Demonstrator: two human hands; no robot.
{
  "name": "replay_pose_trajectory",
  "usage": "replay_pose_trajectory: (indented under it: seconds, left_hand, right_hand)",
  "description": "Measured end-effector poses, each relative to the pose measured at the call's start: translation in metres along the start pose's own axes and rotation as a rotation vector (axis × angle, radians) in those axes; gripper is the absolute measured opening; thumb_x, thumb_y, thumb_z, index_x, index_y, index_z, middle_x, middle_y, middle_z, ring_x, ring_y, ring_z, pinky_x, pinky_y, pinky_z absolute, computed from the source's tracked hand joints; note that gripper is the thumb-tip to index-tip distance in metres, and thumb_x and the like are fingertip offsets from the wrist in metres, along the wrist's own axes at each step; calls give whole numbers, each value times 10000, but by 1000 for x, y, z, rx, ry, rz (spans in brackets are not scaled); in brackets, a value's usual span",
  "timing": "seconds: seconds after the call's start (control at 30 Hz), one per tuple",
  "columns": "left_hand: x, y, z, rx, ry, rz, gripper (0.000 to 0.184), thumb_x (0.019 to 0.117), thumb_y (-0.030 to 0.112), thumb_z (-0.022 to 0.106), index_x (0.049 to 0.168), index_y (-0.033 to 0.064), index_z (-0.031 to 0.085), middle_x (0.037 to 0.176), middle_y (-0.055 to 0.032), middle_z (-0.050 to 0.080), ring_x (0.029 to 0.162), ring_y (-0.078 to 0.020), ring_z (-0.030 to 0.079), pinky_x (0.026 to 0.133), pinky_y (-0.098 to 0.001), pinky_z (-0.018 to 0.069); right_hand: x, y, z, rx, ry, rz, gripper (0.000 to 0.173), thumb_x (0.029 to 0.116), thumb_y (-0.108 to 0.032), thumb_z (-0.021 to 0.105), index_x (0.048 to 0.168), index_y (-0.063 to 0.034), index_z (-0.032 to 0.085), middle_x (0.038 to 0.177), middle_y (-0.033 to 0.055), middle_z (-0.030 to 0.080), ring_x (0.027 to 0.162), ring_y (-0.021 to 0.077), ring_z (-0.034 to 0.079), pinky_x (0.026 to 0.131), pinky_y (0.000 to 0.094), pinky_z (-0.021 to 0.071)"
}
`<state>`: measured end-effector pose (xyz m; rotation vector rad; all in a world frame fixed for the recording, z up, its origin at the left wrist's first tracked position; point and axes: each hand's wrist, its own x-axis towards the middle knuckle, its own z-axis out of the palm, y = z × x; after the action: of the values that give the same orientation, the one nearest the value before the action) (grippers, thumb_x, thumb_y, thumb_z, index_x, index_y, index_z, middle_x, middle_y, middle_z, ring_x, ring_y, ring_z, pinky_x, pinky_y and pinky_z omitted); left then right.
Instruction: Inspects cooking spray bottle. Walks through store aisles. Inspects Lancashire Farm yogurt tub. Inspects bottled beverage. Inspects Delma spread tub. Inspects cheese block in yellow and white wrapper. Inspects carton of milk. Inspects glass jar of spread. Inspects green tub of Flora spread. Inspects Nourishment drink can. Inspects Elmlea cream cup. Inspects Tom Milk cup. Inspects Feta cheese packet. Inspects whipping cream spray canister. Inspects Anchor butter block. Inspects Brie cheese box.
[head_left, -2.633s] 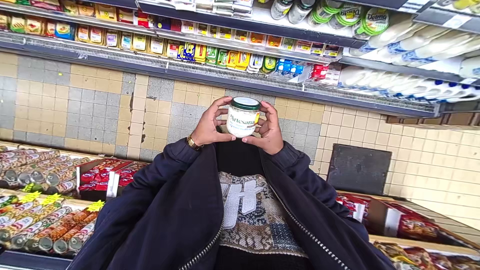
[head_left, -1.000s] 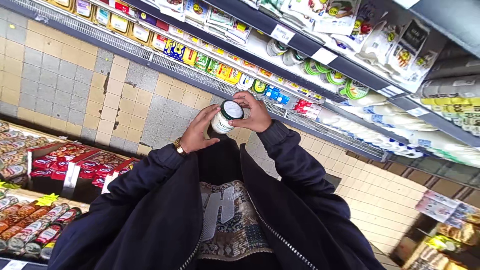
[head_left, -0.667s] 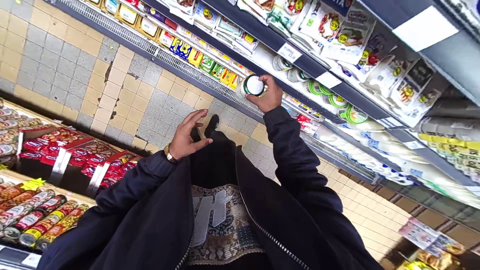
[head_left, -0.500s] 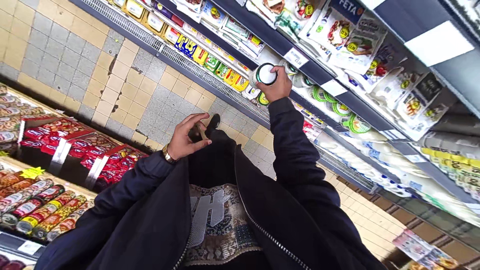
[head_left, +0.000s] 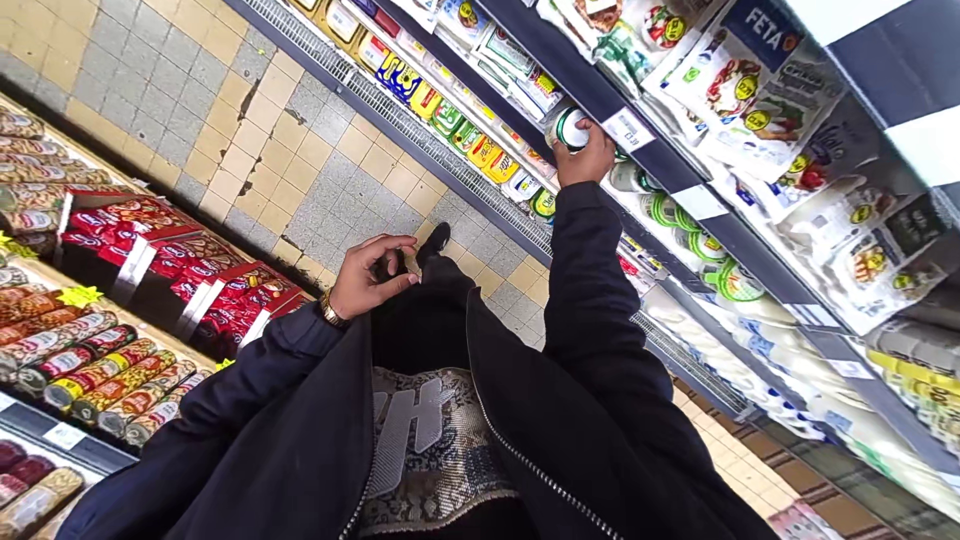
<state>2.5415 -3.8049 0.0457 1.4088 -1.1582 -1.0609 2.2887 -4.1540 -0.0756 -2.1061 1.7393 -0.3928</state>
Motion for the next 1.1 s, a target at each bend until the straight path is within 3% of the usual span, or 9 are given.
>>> replay_pose_trajectory:
  seconds: [0.13,0.3,0.47,0.7,0.83,0.87,0.97,1.03,1.1]
  left_hand:
    - [-7,1,-2,-3,25,-22,464,907,202,755,1284,-41,636,1144,-94,705,728,-25,586,623,-196,497]
    - [-16,3,-7,5,48,-32,435,917,196,735,1266,-46,644,1130,-87,708,723,-17,581,622,-189,493]
    - [-26,4,-13,13,58,-34,426,927,200,726,1265,-45,645,1131,-82,711,706,-4,571,602,-178,480]
    - [-41,5,-29,-1,56,-25,398,944,196,707,1252,-49,645,1135,-92,708,722,-18,589,622,-193,502]
    - [-47,10,-46,-33,62,-12,377,964,207,691,1241,-46,646,1114,-89,715,742,-32,614,653,-209,520]
    - [-49,13,-51,-41,65,-5,374,965,204,690,1240,-46,645,1096,-88,714,753,-43,624,669,-221,531]
    - [-57,20,-68,-75,71,27,362,963,192,692,1245,-32,651,1105,-82,716,800,-64,647,724,-248,554]
    - [-64,25,-80,-97,78,69,345,961,195,696,1227,-23,661,1092,-72,714,812,-69,647,737,-255,557]
    - [-73,30,-90,-111,104,114,311,960,191,699,1194,-12,673,1068,-57,720,828,-70,655,754,-261,564]
  right_hand:
    - [13,1,-1,-50,-32,69,502,871,-371,746,1283,-93,682,1315,206,659,1277,399,586,1090,579,402]
    - [20,-9,-4,-96,-78,136,666,889,-429,729,1398,-21,593,1431,248,567,1382,403,493,1171,575,314]
    - [23,-13,-9,-133,-111,146,620,934,-406,675,1406,-15,582,1434,248,567,1383,399,498,1167,579,324]
    - [8,-10,-9,-150,-86,52,539,939,-362,669,1432,-154,603,1375,234,615,1288,438,570,1052,622,426]
    - [-36,-22,-13,62,-79,-93,570,913,-355,723,1389,-61,615,1558,280,407,1445,425,403,1164,550,363]
    - [-54,-32,-15,113,-65,-127,558,913,-357,728,1359,-37,629,1573,275,389,1445,419,409,1165,549,365]
    - [-120,-71,-26,243,-5,-250,457,933,-355,706,1260,-35,697,1508,239,498,1303,368,575,1075,517,464]
    - [-166,-100,-39,370,1,-316,403,945,-327,701,1213,-26,717,1467,226,548,1324,341,572,1085,488,472]
    - [-214,-130,-50,543,5,-357,390,935,-311,711,1152,13,725,1402,253,591,1282,326,606,1031,457,524]
